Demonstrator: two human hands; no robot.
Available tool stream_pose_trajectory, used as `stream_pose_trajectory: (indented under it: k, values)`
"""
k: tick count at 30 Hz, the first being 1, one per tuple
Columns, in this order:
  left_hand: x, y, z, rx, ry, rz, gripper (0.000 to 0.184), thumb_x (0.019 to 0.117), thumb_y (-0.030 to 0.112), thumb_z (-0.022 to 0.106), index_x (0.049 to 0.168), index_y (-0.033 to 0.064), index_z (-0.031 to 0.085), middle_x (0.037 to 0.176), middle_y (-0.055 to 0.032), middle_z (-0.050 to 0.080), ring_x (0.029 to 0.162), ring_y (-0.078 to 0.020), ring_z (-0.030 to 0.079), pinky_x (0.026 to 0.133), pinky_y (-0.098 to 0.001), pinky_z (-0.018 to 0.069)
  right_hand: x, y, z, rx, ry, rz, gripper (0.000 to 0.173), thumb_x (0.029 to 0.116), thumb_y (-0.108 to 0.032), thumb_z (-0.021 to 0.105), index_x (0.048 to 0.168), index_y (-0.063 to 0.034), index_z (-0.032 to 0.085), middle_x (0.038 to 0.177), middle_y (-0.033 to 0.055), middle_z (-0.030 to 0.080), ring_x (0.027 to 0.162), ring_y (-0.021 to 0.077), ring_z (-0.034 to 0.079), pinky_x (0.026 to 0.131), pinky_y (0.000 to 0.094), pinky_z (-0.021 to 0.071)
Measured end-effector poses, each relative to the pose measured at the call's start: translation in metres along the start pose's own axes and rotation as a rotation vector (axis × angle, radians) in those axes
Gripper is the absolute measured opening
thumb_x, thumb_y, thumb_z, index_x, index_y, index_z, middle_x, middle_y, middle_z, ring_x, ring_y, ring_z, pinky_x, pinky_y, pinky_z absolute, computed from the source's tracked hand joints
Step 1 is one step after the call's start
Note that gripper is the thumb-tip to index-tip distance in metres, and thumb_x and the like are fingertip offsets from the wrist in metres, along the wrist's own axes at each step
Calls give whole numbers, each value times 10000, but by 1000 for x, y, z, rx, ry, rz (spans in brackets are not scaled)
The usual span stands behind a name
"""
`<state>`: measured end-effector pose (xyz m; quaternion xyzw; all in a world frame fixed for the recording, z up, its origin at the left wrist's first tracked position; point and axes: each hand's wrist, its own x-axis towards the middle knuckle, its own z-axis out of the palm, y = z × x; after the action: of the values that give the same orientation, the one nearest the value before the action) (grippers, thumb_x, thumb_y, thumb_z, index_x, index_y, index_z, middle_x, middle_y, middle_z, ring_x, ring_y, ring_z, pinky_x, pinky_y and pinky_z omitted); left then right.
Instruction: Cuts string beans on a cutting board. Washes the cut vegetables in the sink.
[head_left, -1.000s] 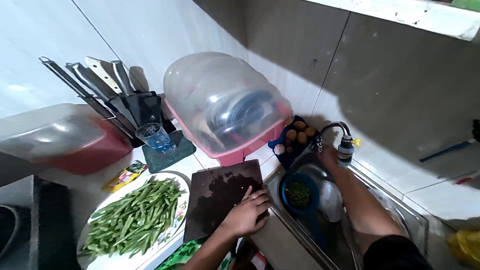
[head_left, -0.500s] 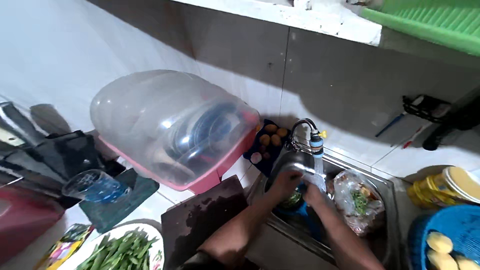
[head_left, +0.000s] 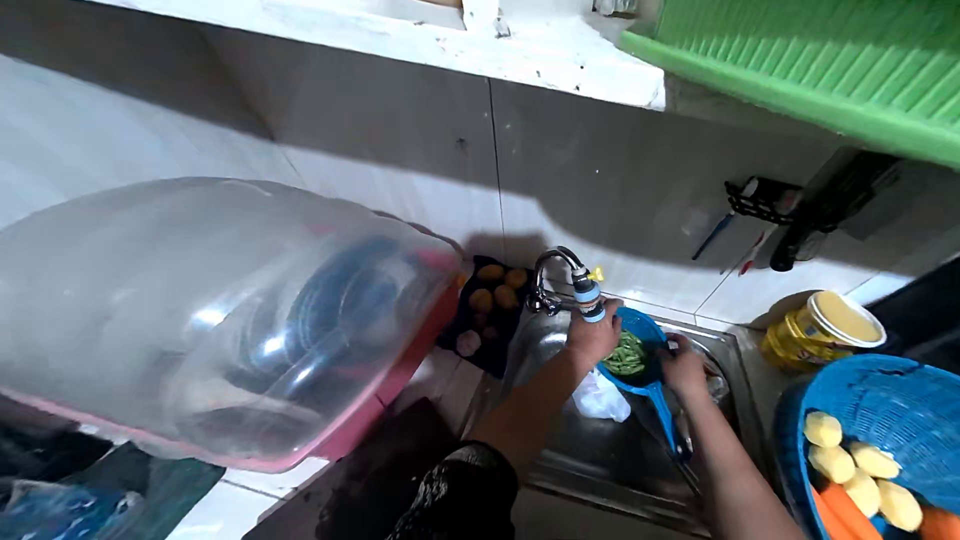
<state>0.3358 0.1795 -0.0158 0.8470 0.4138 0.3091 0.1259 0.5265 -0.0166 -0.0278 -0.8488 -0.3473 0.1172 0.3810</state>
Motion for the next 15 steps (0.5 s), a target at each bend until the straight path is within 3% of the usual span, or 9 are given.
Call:
stream_pose_trajectory:
  k: [2,4,6,8,9,11,12,14,15]
  values:
    - [-13,0,-16,-78,-80,-162,677,850,691,582,1438,357,542,1362,28,633,1266,-161,571,1098,-498,453,8,-5,-3,-6,33,10,450,947,-443,649,1352,-306,507,979,50,716,809,252,714,658,571,607]
    - [-30,5,-57,-413,-381,-410,525,932,564,605,1355,254,611,1267,-20,681,1141,-179,657,957,-490,567,12,-19,-2,-44,43,16,454,951,-470,639,1344,-290,500,988,50,714,814,259,713,650,579,601]
    - [-45,1,-89,-924,-654,-752,491,992,463,550,1440,263,512,1310,-127,654,1107,-350,681,825,-659,584,12,-37,4,-208,89,-65,438,968,-489,584,1358,-308,503,1057,33,714,873,268,716,661,586,599]
    - [-60,-14,-79,-1118,-670,-886,491,997,479,539,1474,394,455,1327,-141,645,1091,-417,676,772,-726,560,8,-64,12,-428,157,-257,386,963,-427,587,1328,-306,557,1244,53,635,1052,281,672,776,549,603]
    - [-68,-22,-68,-1120,-629,-890,501,992,531,542,1477,451,441,1329,-127,649,1083,-418,682,759,-733,559,4,-78,19,-494,165,-363,321,958,-407,598,1260,-298,609,1259,60,618,1106,274,644,851,509,591]
    - [-85,-34,-49,-1083,-529,-852,565,964,694,508,1491,527,395,1356,-98,643,1095,-408,683,756,-746,557,-3,-97,40,-547,68,-504,222,949,-430,594,1109,-303,680,1154,16,667,1045,221,669,843,480,602]
    - [-93,-37,-43,-1081,-494,-841,606,941,762,472,1497,539,379,1370,-91,636,1113,-405,678,766,-751,555,-4,-99,52,-547,-27,-513,254,896,-458,630,1102,-321,688,1159,-13,679,1049,203,672,846,491,601]
    - [-106,-39,-42,-1144,-472,-853,720,873,871,423,1505,529,373,1395,-85,627,1153,-400,669,811,-754,555,-5,-98,75,-508,-146,-501,553,717,-583,735,1199,-318,676,1250,2,670,1126,247,646,898,564,570]
    - [-111,-38,-43,-1187,-477,-876,768,843,901,418,1502,508,387,1396,-85,629,1163,-395,668,833,-739,560,-7,-100,82,-456,-168,-500,654,695,-684,727,1235,-322,663,1280,-2,659,1161,240,631,939,557,557]
